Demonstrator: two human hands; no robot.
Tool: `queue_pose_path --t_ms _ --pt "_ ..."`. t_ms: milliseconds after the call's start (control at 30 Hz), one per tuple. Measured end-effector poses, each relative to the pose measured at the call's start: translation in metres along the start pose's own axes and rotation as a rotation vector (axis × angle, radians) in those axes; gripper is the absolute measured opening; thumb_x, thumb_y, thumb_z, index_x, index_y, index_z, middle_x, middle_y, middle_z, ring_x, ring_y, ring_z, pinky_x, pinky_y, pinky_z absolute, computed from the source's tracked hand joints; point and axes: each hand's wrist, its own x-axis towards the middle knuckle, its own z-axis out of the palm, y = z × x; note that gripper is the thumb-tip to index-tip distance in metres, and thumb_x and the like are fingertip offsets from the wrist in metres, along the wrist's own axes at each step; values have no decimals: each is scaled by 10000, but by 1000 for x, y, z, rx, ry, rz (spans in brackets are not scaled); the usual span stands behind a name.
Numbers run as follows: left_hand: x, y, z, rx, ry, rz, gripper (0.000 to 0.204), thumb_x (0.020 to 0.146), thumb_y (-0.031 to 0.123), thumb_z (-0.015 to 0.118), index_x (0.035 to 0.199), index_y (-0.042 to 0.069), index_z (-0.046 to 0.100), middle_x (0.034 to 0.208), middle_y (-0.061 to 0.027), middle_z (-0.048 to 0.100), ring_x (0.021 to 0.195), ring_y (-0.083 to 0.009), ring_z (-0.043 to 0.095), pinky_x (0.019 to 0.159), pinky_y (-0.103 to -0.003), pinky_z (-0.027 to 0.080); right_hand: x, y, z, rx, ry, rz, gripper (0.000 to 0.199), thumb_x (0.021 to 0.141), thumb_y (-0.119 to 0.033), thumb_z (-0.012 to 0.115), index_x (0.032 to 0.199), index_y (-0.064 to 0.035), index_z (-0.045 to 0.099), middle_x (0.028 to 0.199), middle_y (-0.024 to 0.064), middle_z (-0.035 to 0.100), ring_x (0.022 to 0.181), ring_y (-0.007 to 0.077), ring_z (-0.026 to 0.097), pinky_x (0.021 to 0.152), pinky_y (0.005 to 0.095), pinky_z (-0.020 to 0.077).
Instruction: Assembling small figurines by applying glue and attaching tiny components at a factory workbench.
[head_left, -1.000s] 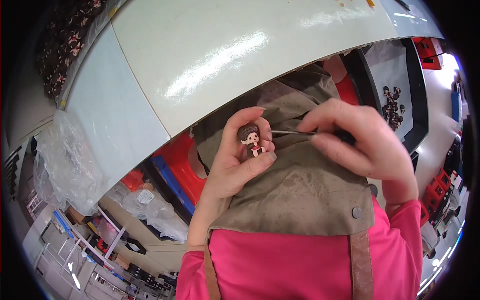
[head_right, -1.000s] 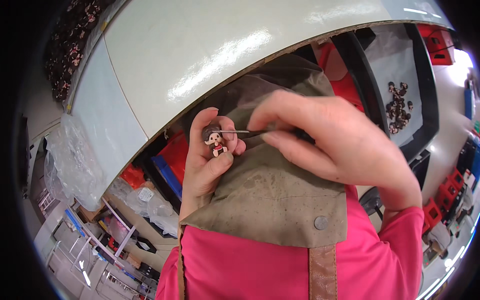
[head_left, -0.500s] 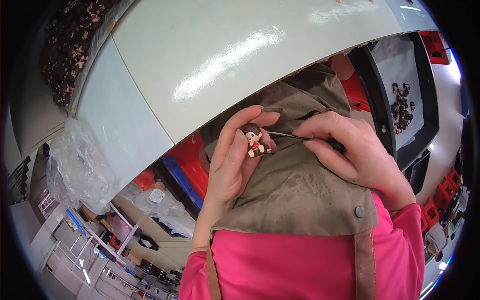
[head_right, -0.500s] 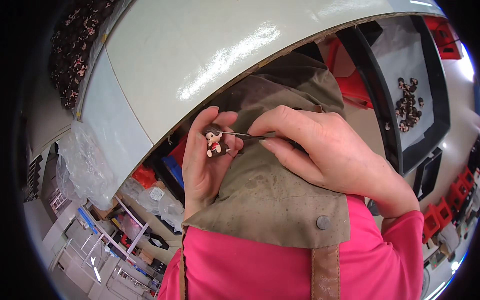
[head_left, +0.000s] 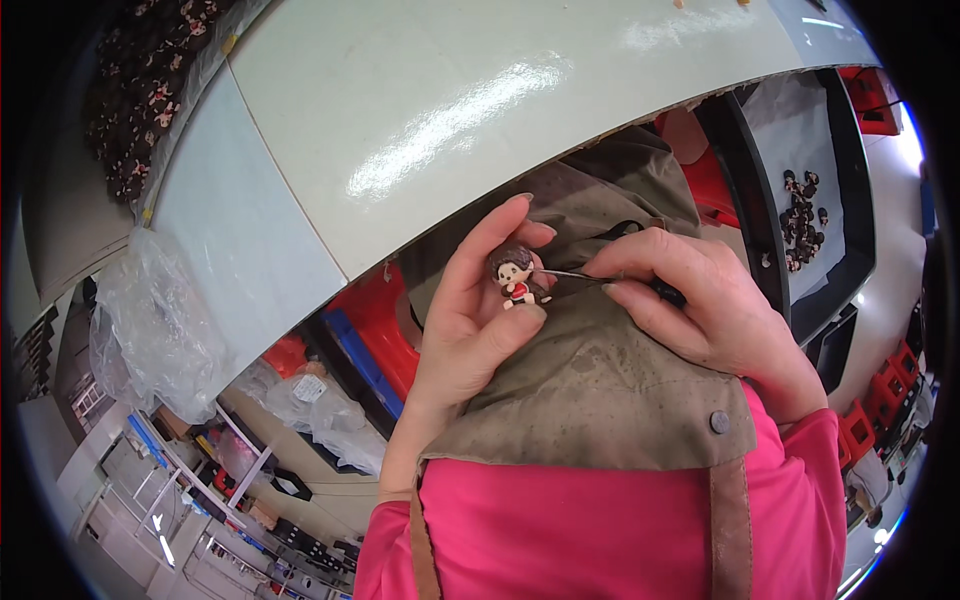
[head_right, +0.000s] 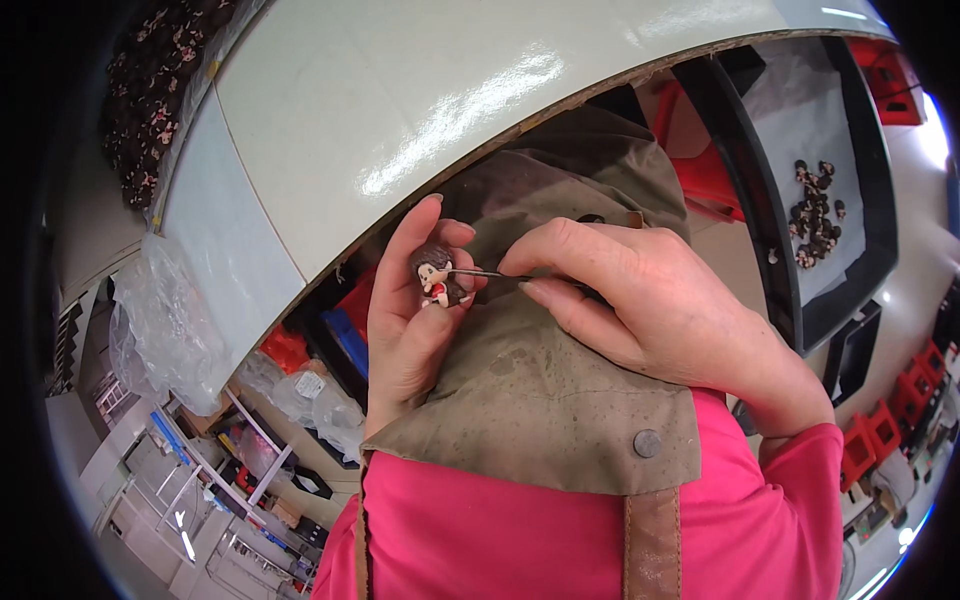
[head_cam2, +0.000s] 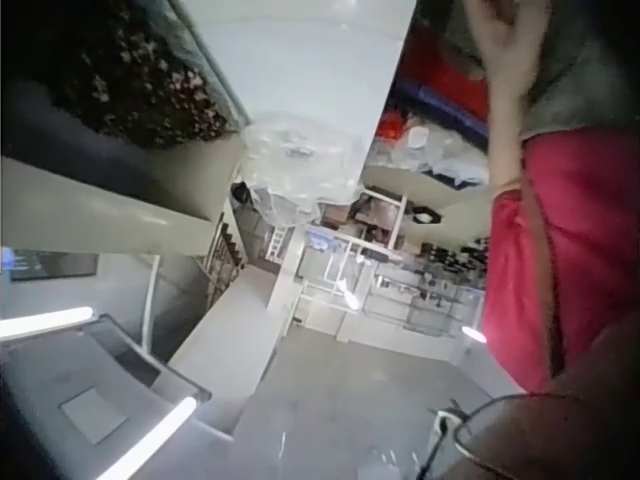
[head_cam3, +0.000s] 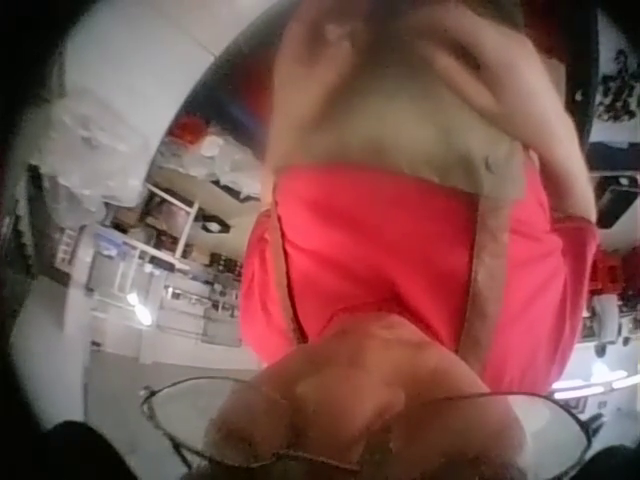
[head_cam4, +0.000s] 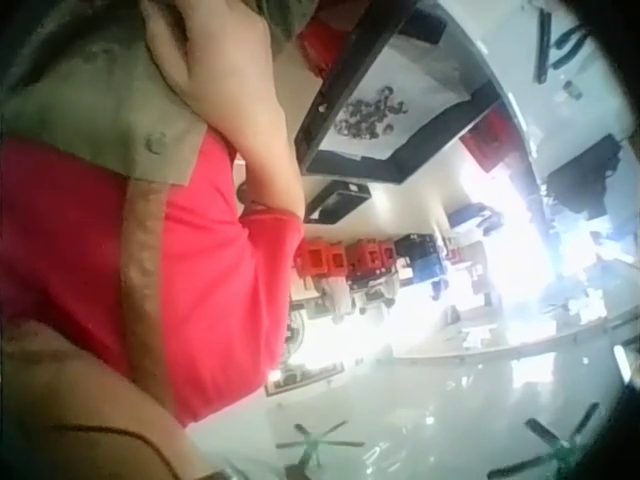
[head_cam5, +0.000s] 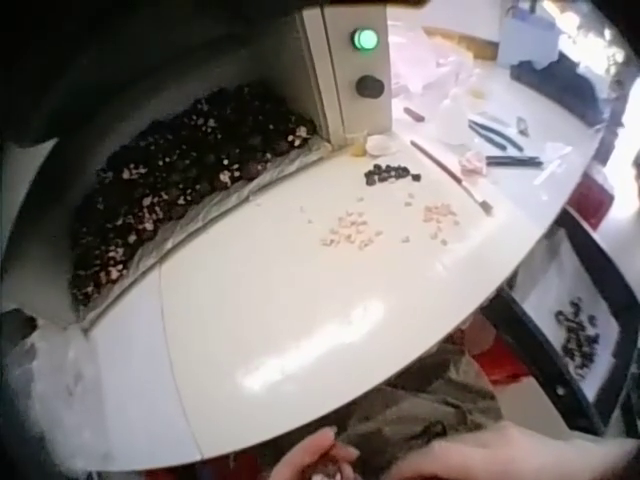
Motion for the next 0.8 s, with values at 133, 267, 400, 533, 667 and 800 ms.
queue_pose_path --t_ms 133,267,400,533,667,800 --pt "0 1 -2 -69 -11 -7 693 850 35 651 1449 32 301 1282 -96 459 1041 -104 493 967 -266 404 1 -1 2 -51 8 -6 207 813 14 621 1013 -34 595 896 103 655 769 258 653 647 325 498" --pt "0 0 -3 -68 0 -5 669 862 34 637 1445 32 309 1267 -98 472 1039 -109 499 964 -264 405 2 -1 5 -67 26 -17 206 805 14 630 1003 -36 601 884 101 654 758 260 651 640 330 496" --pt "0 0 -4 -49 -7 -3 657 866 46 643 1438 28 321 1253 -98 487 1017 -110 515 950 -264 415 3 -1 7 -102 46 -15 205 795 18 638 991 -38 610 861 99 651 743 258 649 635 329 495" --pt "-2 0 -6 83 -2 15 659 851 13 664 1426 19 342 1247 -100 507 992 -94 524 914 -240 431 2 0 8 -132 66 -19 203 789 27 641 980 -39 621 815 97 638 709 251 640 611 327 483" --pt "-3 0 3 274 130 28 701 805 236 756 1380 10 424 1178 -104 571 884 -86 555 816 -211 448 2 0 10 -144 88 -49 206 784 32 644 976 -39 626 775 94 623 677 248 628 586 330 469" --pt "-3 -2 0 355 106 45 664 816 156 741 1381 10 422 1195 -106 568 873 -71 553 805 -196 450 1 0 11 -219 113 -98 228 773 36 652 986 -41 626 721 81 583 634 237 603 553 340 451"
